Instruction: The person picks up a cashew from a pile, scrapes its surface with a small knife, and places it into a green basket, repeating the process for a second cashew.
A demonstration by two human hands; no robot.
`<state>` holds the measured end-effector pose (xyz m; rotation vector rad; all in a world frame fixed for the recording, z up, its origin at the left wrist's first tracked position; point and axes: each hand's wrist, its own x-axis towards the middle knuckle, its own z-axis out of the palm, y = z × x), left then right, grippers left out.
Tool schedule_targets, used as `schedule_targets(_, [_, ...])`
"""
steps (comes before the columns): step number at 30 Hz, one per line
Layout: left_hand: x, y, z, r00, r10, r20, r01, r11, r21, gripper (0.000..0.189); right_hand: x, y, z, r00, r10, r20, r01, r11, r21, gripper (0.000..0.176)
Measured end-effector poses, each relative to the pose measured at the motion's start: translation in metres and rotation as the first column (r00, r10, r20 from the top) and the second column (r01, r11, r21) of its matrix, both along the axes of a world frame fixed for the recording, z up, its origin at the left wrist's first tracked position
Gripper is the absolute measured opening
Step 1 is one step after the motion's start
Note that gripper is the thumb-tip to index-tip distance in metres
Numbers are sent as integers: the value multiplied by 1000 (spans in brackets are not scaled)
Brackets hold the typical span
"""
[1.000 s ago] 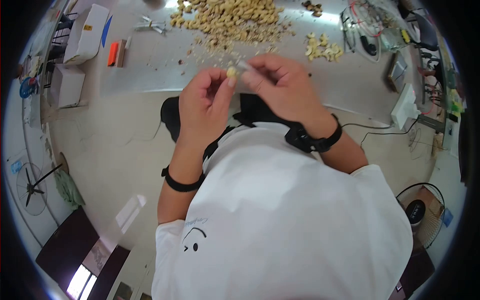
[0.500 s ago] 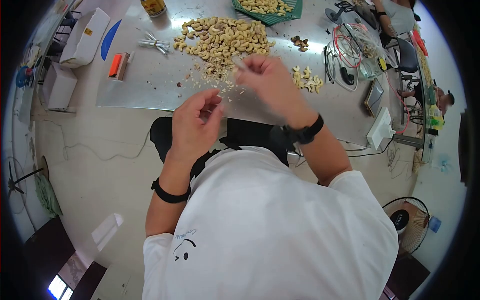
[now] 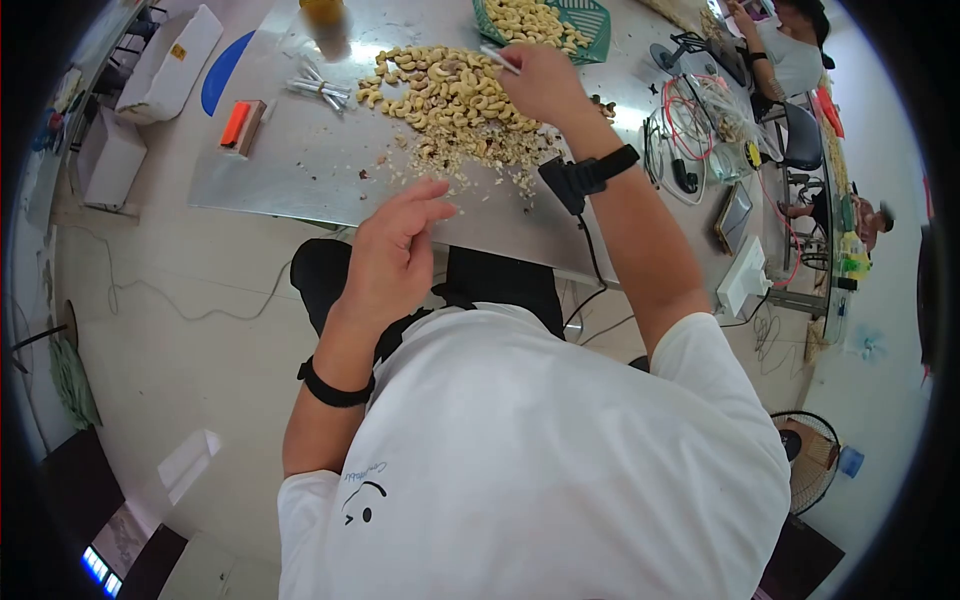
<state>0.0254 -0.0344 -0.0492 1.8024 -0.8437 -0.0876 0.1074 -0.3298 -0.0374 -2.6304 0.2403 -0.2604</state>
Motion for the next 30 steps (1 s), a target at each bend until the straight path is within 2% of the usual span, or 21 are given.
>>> schedule_targets(2, [-2, 1, 2, 998, -13, -63, 12, 1000, -10, 32, 7, 0, -26, 998, 12, 55, -7, 997, -83, 28])
schedule_targets(3, [-3, 1, 2, 996, -10, -85, 9, 1000, -16, 31, 10, 2, -24, 1000, 11, -19, -13, 994, -111, 31])
schedule_targets(6, [-5, 2, 0, 989, -10, -145, 6, 1000, -28, 29, 18, 2, -32, 998, -22, -64, 13, 989, -144, 35])
schedule_targets(15, [-11, -7, 1, 982, -70, -176, 64, 997, -37, 25, 27, 0, -37, 990, -69, -124, 50, 988, -145, 40])
schedule_targets(27, [-9, -9, 6, 969, -106, -224, 103, 994, -25, 22, 20, 0, -38, 998, -50, -33, 45, 986, -160, 29])
schedule_targets(30, [-9, -9, 4, 964, -109, -242, 107, 994, -21, 22, 21, -4, -44, 995, -72, 63, 78, 992, -96, 28])
